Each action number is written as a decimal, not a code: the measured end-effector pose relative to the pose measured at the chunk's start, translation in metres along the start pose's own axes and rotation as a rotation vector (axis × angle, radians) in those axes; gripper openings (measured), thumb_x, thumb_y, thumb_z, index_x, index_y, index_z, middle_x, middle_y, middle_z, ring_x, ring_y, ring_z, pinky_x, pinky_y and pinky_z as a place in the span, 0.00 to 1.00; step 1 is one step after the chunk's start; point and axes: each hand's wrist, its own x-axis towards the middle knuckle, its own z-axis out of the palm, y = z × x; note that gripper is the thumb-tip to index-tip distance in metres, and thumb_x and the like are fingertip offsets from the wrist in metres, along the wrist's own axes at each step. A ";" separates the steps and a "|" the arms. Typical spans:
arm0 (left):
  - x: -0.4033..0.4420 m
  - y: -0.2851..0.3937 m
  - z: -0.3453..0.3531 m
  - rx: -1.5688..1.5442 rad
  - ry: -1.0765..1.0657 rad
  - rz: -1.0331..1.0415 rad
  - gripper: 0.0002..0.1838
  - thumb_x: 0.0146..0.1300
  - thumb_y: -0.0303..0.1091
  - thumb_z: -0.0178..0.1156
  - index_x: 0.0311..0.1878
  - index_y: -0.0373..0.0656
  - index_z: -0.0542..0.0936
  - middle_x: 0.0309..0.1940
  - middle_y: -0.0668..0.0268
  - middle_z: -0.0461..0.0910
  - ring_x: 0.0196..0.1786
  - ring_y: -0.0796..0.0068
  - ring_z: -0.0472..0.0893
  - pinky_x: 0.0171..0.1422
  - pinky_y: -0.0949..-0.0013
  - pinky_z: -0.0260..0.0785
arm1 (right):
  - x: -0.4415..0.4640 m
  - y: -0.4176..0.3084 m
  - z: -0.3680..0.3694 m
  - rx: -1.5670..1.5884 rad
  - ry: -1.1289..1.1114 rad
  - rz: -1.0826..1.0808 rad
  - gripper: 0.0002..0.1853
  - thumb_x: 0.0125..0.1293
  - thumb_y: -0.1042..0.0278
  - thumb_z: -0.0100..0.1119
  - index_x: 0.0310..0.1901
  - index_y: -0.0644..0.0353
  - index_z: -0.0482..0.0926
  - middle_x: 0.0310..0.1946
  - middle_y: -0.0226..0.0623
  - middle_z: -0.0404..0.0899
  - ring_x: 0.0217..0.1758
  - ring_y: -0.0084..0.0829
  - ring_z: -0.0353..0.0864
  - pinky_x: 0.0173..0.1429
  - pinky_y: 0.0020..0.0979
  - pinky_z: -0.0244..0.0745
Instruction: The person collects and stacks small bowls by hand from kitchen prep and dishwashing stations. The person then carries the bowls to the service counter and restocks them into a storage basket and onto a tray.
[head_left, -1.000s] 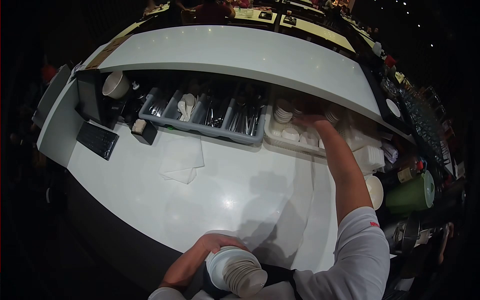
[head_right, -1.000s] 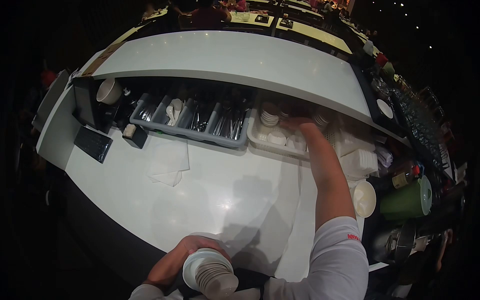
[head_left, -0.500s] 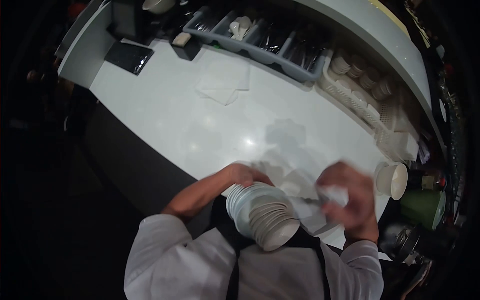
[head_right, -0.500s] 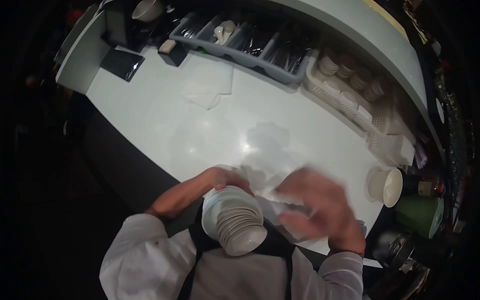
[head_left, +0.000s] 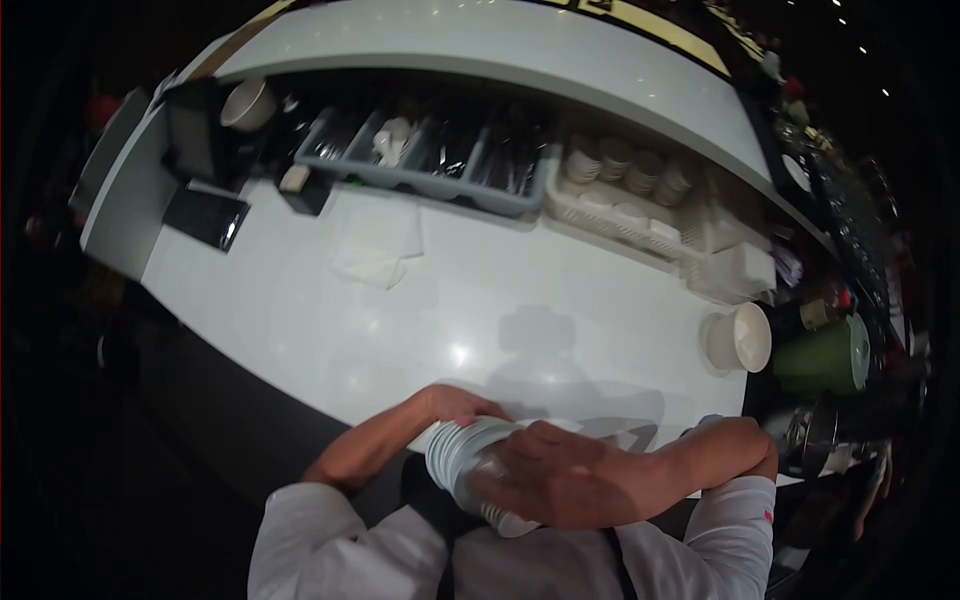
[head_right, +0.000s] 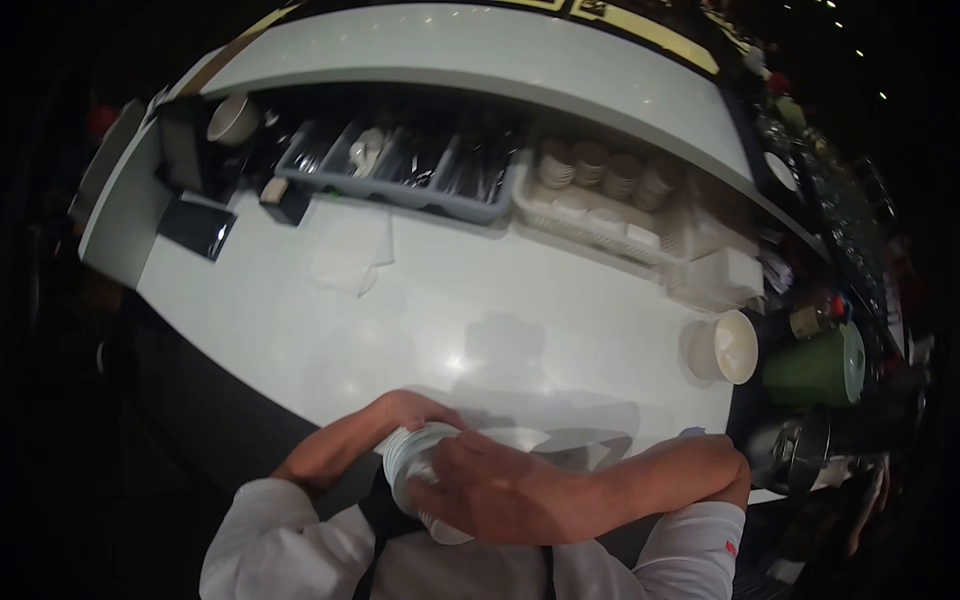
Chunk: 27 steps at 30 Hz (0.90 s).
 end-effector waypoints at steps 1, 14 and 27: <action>-0.002 0.012 0.008 -0.079 -0.003 0.005 0.70 0.33 0.81 0.68 0.63 0.20 0.69 0.63 0.45 0.72 0.67 0.55 0.70 0.75 0.57 0.54 | -0.001 0.000 0.000 0.026 0.026 -0.014 0.25 0.60 0.60 0.58 0.59 0.61 0.73 0.45 0.45 0.76 0.53 0.39 0.76 0.53 0.35 0.72; 0.000 -0.009 0.004 -0.191 0.077 -0.027 0.69 0.33 0.77 0.71 0.65 0.21 0.67 0.63 0.48 0.71 0.67 0.56 0.69 0.76 0.60 0.52 | 0.008 0.018 0.005 0.560 -0.196 -0.061 0.15 0.64 0.67 0.54 0.50 0.62 0.78 0.45 0.56 0.74 0.50 0.50 0.80 0.54 0.43 0.77; -0.004 -0.018 0.002 -0.130 0.041 0.084 0.70 0.36 0.82 0.64 0.65 0.21 0.67 0.64 0.46 0.70 0.67 0.56 0.69 0.74 0.59 0.55 | -0.020 0.024 -0.014 0.883 0.153 0.035 0.23 0.68 0.66 0.60 0.64 0.46 0.75 0.63 0.53 0.70 0.66 0.53 0.70 0.64 0.43 0.72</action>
